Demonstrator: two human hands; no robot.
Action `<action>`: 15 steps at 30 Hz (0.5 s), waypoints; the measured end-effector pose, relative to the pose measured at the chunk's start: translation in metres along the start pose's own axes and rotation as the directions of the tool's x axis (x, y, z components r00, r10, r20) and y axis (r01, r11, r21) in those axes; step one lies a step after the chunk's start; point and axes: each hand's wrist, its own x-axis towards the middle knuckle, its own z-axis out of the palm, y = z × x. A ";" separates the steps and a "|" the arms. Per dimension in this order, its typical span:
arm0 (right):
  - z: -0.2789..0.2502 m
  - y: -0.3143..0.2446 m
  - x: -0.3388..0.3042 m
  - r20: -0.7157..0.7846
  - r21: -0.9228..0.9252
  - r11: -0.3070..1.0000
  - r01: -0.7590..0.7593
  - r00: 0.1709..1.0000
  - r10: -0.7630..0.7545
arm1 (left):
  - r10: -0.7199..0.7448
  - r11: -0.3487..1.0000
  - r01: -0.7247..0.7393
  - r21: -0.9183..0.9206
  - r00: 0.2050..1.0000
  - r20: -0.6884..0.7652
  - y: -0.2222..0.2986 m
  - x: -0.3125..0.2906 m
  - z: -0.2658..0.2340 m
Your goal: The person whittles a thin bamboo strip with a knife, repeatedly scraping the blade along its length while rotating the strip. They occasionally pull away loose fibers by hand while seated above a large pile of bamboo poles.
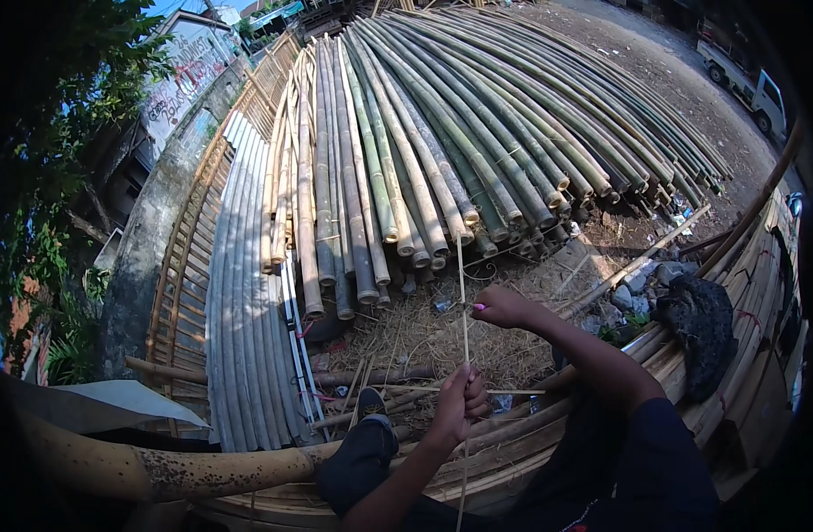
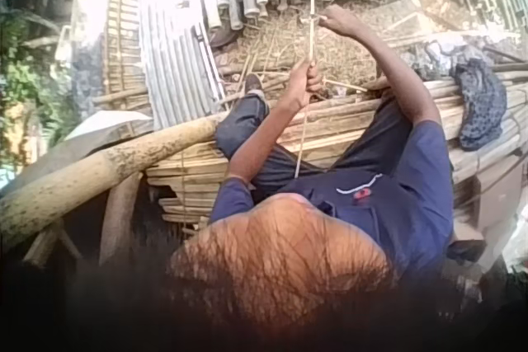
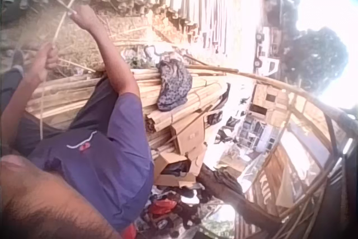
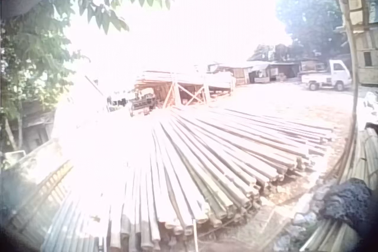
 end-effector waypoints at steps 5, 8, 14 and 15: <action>0.021 -0.022 -0.001 0.066 -0.113 0.981 0.158 0.986 -0.151 | 0.057 0.998 -0.057 0.003 0.997 -0.060 0.001 -0.002 0.002; 0.001 -0.013 0.003 -0.016 -0.261 0.963 0.067 0.997 -0.074 | 0.050 0.999 -0.050 0.004 0.997 -0.061 -0.009 -0.011 0.014; 0.000 -0.002 0.001 -0.142 -0.065 0.986 -0.150 0.980 0.140 | 0.017 0.998 -0.016 0.055 0.999 -0.031 0.002 -0.008 0.014; 0.004 -0.007 0.001 -0.141 -0.064 0.987 -0.148 0.980 0.137 | 0.041 0.998 -0.037 0.059 0.998 -0.054 0.005 -0.008 0.013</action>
